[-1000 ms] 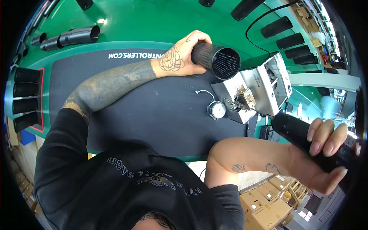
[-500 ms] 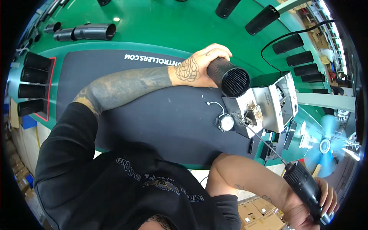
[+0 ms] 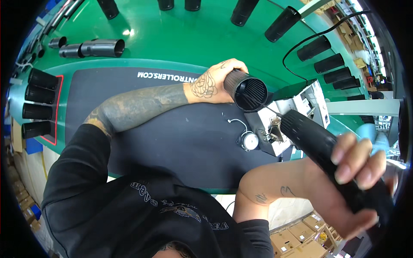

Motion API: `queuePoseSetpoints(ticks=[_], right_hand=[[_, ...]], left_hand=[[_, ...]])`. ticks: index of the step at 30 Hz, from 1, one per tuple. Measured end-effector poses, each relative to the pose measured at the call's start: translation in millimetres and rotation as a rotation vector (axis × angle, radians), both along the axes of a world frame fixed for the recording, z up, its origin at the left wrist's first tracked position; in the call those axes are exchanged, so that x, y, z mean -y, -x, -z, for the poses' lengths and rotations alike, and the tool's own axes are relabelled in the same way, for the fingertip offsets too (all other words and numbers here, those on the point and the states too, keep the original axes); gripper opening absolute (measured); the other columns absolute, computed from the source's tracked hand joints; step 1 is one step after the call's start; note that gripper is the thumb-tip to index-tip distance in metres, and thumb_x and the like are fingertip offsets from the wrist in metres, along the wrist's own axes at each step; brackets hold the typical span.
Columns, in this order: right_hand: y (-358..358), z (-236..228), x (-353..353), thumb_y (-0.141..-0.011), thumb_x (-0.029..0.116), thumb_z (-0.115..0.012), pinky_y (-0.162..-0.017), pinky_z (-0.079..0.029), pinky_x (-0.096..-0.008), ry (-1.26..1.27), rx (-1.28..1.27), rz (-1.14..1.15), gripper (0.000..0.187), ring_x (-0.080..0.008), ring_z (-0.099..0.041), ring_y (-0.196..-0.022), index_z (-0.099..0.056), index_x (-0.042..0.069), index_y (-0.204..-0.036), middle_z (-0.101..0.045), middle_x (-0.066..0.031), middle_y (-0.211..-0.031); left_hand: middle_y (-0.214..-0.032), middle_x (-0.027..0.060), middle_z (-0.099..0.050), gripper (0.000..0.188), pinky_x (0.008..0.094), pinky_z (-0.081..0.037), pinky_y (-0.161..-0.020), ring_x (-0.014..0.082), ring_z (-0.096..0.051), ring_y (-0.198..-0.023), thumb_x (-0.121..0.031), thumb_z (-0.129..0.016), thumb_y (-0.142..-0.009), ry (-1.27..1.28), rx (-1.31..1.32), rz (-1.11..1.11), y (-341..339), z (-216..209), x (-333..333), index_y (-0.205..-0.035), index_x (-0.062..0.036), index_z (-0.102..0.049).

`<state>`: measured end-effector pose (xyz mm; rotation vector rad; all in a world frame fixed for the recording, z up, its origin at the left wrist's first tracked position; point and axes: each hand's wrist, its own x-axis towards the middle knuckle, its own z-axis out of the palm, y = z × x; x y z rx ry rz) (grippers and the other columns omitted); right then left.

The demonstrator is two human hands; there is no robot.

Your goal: The recorder is assembling black plastic tube components using an electric power screwdriver at a production workbench.

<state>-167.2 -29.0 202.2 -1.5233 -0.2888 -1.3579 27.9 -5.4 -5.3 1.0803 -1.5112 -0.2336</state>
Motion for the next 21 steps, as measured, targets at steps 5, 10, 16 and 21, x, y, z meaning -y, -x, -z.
queuePoseSetpoints(ticks=[5, 10, 16, 21], right_hand=[[-13, 11, 4, -0.08, 0.043, -0.055, -0.054, -0.034, -0.0277, 0.011, -0.059, -0.018, 0.043, -0.0127, -0.045, -0.057, -0.055, 0.014, -0.113, -0.046, -0.0041, -0.083], [-20, 13, 1, -0.081, 0.042, -0.055, -0.052, -0.036, -0.0294, -0.035, -0.043, -0.016, 0.043, -0.0131, -0.044, -0.054, -0.049, 0.017, -0.117, -0.046, -0.0041, -0.082], [-27, 8, -2, -0.083, 0.035, -0.055, -0.054, -0.038, -0.0325, 0.055, -0.15, -0.086, 0.043, -0.0149, -0.045, -0.055, -0.041, 0.017, -0.12, -0.046, -0.0058, -0.082], [-35, 6, -7, -0.083, 0.028, -0.054, -0.056, -0.039, -0.0327, 0.06, -0.146, -0.108, 0.039, -0.0161, -0.046, -0.057, -0.041, 0.017, -0.118, -0.046, -0.0075, -0.081]], left_hand=[[-0.106, 0.0104, -0.054, 0.063, 0.0318, -0.048, -0.086, 0.0222, -0.057, -0.097, -0.005, -0.081, -0.061, -0.007, -0.013, 0.001, 2, 0, -1, -0.112, -0.0042, -0.044], [-0.105, 0.01, -0.054, 0.062, 0.0318, -0.048, -0.085, 0.0224, -0.057, -0.096, -0.004, -0.08, -0.061, -0.021, -0.048, 0.018, 1, 0, 0, -0.112, -0.0039, -0.044], [-0.102, 0.0096, -0.056, 0.063, 0.0329, -0.049, -0.081, 0.023, -0.059, -0.093, -0.008, -0.082, -0.059, 0.008, -0.007, -0.098, 2, -4, -1, -0.111, -0.0051, -0.046], [-0.096, 0.0099, -0.056, 0.061, 0.0329, -0.049, -0.076, 0.0246, -0.06, -0.088, -0.017, -0.084, -0.058, -0.068, -0.063, -0.105, 2, -9, 2, -0.107, -0.0091, -0.048]])
